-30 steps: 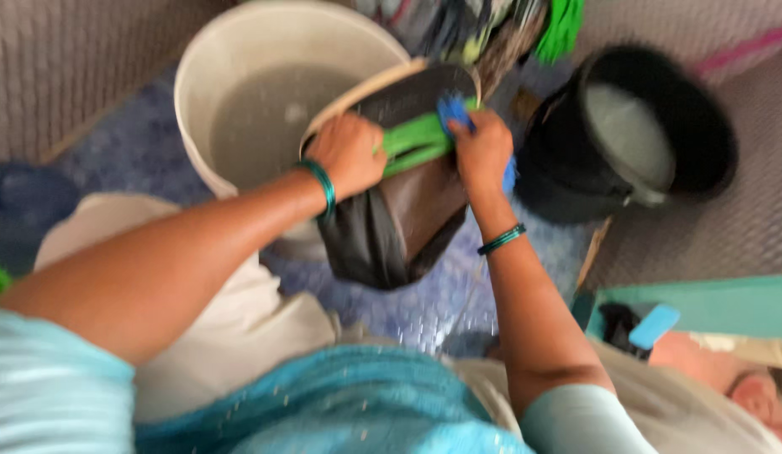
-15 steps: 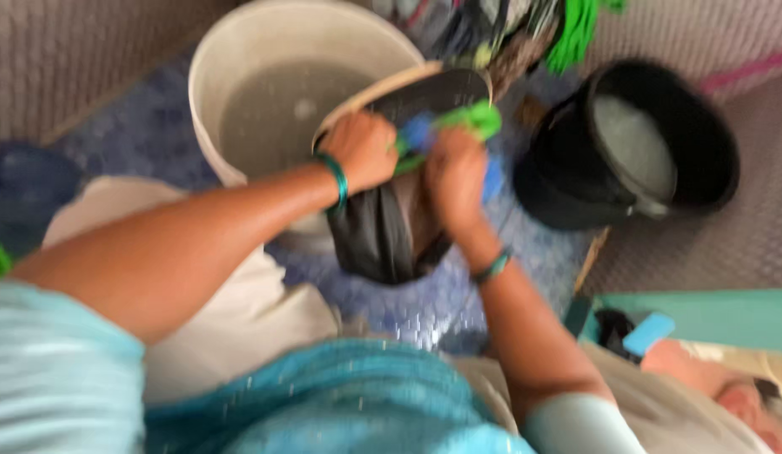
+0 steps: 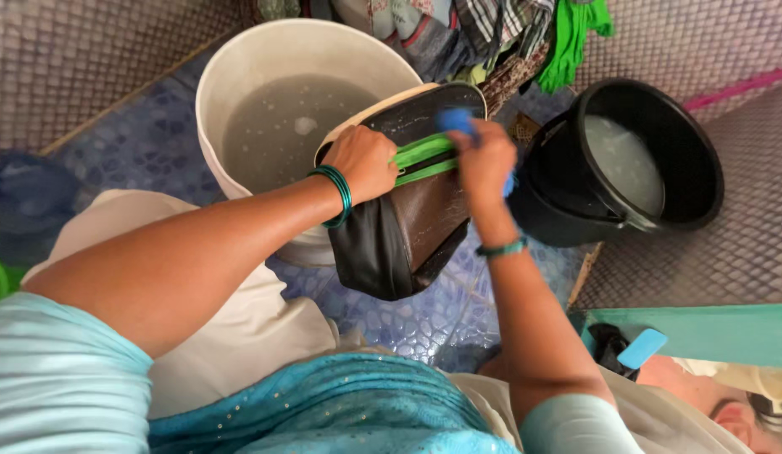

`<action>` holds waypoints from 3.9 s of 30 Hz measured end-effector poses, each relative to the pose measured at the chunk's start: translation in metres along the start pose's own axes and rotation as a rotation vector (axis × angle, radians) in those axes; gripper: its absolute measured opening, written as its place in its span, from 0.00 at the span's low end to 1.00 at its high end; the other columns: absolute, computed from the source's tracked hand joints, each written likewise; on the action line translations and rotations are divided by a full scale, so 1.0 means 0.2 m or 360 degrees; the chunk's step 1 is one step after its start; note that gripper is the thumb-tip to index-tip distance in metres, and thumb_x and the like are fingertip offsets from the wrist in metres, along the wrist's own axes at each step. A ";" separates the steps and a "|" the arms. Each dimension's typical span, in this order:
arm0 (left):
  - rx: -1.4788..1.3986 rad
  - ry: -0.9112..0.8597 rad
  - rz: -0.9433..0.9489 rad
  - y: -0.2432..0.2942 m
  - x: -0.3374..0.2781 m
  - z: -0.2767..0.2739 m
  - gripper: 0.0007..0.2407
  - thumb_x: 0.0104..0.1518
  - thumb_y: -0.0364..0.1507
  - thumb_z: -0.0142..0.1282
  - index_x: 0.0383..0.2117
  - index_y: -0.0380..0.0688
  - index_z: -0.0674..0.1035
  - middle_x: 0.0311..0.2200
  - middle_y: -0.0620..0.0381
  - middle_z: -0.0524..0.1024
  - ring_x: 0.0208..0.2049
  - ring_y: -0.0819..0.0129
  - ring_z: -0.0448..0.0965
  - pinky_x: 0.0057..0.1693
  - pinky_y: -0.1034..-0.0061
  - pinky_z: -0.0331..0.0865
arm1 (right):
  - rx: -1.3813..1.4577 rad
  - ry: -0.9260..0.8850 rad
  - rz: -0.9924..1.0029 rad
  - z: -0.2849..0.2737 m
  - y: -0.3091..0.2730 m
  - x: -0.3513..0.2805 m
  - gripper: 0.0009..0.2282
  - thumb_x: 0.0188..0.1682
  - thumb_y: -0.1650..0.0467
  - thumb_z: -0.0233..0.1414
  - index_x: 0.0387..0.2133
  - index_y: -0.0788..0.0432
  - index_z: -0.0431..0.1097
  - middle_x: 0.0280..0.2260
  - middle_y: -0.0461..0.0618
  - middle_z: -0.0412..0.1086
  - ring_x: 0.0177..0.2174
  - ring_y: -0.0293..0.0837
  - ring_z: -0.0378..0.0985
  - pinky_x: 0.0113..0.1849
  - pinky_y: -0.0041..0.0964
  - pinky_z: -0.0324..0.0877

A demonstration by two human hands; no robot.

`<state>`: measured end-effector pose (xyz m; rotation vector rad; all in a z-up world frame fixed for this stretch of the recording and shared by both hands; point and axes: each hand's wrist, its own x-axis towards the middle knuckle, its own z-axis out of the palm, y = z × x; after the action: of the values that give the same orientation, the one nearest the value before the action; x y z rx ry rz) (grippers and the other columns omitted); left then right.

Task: The person scrubs a white and black bag with green straps using a blue sponge. They dip the sponge into a bucket of soapy water and scrub various parts of the bag, including the sides, bottom, and straps.

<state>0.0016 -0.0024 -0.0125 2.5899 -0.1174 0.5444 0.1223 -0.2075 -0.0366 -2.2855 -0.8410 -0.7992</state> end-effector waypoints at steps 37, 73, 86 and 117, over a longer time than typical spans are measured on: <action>0.0146 -0.0014 0.0060 -0.01 0.00 0.01 0.08 0.47 0.31 0.57 0.14 0.43 0.80 0.20 0.39 0.77 0.24 0.41 0.78 0.40 0.48 0.73 | 0.0507 0.0248 0.0646 0.08 0.16 -0.53 0.14 0.51 0.72 0.50 0.50 0.61 0.68 0.44 0.61 0.71 0.45 0.61 0.74 0.48 0.51 0.70; 0.0131 -0.0809 -0.0098 0.26 -0.05 -0.11 0.33 0.57 0.58 0.38 0.70 0.65 0.55 0.73 0.43 0.43 0.66 0.28 0.52 0.62 0.26 0.47 | 0.1300 0.0331 0.0614 -0.09 -0.46 -0.69 0.21 0.65 0.64 0.36 0.64 0.67 0.57 0.63 0.65 0.58 0.64 0.59 0.58 0.66 0.46 0.49; -0.0093 -0.0753 0.0018 0.17 -0.01 -0.02 0.30 0.61 0.52 0.42 0.70 0.65 0.55 0.73 0.40 0.44 0.66 0.31 0.56 0.65 0.43 0.54 | 0.1172 0.0286 0.0402 -0.02 -0.28 -0.55 0.22 0.65 0.61 0.36 0.63 0.63 0.62 0.67 0.56 0.60 0.70 0.53 0.53 0.71 0.44 0.43; -0.0218 -0.0754 -0.0003 0.14 0.01 0.04 0.30 0.62 0.50 0.43 0.71 0.62 0.54 0.74 0.42 0.42 0.69 0.33 0.49 0.66 0.38 0.49 | 0.1296 0.0407 0.0462 -0.12 -0.50 -0.62 0.21 0.64 0.65 0.35 0.63 0.63 0.63 0.67 0.58 0.57 0.69 0.54 0.55 0.69 0.46 0.50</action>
<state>0.0016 -0.0319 -0.0055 2.5327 -0.2973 -0.0860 -0.0334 -0.2043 -0.0760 -1.4948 -0.5528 -0.4747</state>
